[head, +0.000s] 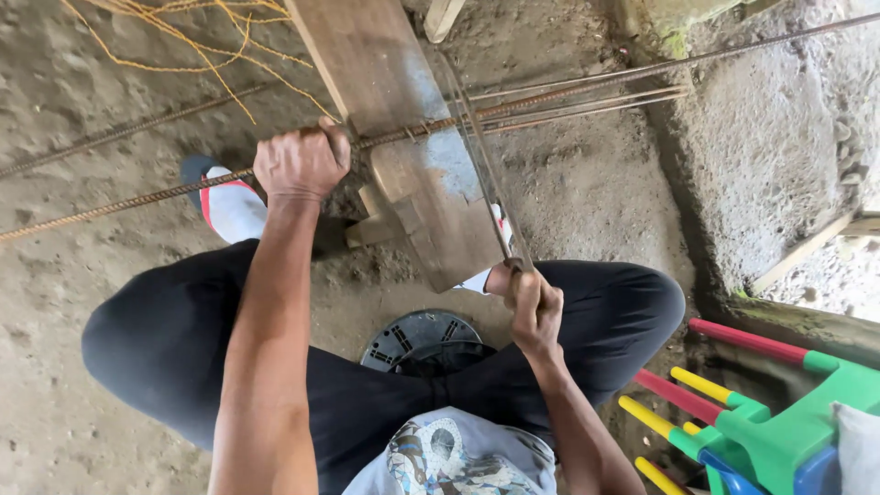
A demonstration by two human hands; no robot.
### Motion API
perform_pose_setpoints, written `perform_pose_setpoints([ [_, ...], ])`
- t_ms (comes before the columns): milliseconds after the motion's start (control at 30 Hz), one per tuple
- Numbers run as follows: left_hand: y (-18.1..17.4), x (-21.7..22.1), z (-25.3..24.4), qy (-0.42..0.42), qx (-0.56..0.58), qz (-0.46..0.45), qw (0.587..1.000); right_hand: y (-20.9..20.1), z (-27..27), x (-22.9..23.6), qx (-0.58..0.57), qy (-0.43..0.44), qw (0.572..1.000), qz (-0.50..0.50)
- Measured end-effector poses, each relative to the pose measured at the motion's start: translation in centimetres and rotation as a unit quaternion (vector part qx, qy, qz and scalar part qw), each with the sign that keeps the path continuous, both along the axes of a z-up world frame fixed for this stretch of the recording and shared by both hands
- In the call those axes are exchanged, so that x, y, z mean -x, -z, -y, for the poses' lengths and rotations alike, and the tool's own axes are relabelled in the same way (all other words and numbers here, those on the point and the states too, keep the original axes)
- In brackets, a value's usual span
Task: Sawing a metal rebar with a manual hacksaw while holding it against a wooden beam.
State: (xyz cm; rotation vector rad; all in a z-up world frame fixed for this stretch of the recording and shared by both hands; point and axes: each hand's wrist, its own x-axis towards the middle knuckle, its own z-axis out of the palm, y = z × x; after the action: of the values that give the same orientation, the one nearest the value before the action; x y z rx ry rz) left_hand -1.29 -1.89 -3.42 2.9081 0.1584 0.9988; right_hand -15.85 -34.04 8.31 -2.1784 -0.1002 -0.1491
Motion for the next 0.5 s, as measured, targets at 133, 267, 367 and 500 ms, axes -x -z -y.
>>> perform_pose_setpoints([
  [133,0.4,-0.3,-0.2,0.009,0.035,-0.044,0.998,2.7,-3.8,-6.8,-0.034,0.020,0.999,0.012],
  [267,1.0,-0.1,0.2,0.008,0.058,-0.080,0.995,0.5,-8.9,-13.9,-0.091,0.016,0.993,0.073],
  [367,0.8,0.0,-0.1,0.019,0.055,-0.105,0.993,1.7,-6.9,-11.9,-0.097,-0.002,0.994,0.055],
  [500,0.9,0.2,0.0,-0.008,0.034,-0.020,0.999,-0.5,-2.7,-2.9,-0.041,0.008,0.999,0.024],
])
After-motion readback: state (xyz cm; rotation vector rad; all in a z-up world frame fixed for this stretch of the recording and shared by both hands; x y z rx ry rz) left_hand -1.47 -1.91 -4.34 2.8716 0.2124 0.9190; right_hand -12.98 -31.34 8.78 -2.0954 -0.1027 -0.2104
